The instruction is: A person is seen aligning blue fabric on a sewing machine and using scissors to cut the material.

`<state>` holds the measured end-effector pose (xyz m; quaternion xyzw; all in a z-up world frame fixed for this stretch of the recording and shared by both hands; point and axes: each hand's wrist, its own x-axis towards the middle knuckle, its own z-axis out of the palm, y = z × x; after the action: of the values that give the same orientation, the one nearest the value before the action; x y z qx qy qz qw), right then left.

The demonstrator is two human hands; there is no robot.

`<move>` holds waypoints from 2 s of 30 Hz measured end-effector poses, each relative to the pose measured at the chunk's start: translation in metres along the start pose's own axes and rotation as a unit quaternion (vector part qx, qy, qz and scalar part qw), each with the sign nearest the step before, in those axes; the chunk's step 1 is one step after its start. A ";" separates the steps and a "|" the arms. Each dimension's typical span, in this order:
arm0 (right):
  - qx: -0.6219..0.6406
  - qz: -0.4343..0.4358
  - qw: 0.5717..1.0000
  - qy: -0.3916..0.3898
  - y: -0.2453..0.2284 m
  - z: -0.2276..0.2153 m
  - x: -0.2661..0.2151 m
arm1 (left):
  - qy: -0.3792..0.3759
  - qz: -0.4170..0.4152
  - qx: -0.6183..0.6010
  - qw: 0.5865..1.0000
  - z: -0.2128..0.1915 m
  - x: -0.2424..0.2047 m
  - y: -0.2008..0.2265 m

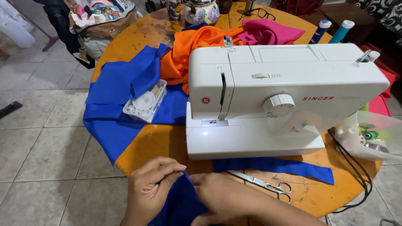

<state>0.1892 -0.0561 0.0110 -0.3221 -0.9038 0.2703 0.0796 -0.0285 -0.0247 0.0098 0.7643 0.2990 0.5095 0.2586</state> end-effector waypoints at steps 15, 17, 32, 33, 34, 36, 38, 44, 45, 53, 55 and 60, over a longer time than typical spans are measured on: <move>-0.011 0.199 0.812 0.548 0.034 0.005 -0.038 | -0.041 -0.042 0.022 0.998 0.055 0.035 -0.018; -0.023 0.218 0.803 0.554 0.047 -0.003 -0.031 | -0.032 -0.011 0.076 0.997 0.064 0.041 -0.040; -0.248 0.294 0.793 0.473 0.127 0.011 0.016 | -0.034 0.157 0.300 0.940 0.104 0.041 -0.065; -0.270 0.282 0.795 0.464 0.129 0.012 0.016 | -0.039 0.152 0.301 0.941 0.103 0.041 -0.066; -0.270 0.281 0.796 0.463 0.129 0.011 0.016 | -0.038 0.150 0.301 0.941 0.102 0.042 -0.068; -0.263 0.249 0.816 0.451 0.130 0.008 0.014 | -0.059 0.169 0.302 0.936 0.098 0.043 -0.072; -0.224 0.227 0.843 0.432 0.132 0.005 0.007 | -0.070 0.168 0.299 0.937 0.094 0.045 -0.073; -0.059 0.265 0.910 0.313 0.088 -0.043 0.004 | -0.082 0.163 0.312 0.932 0.088 0.047 -0.071; -0.035 0.266 0.913 0.306 0.082 -0.049 0.004 | -0.088 0.160 0.322 0.929 0.088 0.048 -0.070; -0.043 0.242 0.918 0.311 0.078 -0.052 0.005 | -0.121 0.152 0.307 0.932 0.087 0.057 -0.076; -0.045 0.211 0.921 0.324 0.085 -0.047 0.003 | -0.119 0.161 0.302 0.932 0.084 0.059 -0.081; -0.010 0.347 0.881 0.323 0.139 -0.011 -0.013 | -0.211 0.116 0.330 0.913 0.078 0.066 -0.088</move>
<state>0.2778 0.0301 -0.0540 -0.6852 -0.6613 0.1525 0.2645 0.0471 0.0760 -0.0378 0.9252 0.2977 0.2348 -0.0122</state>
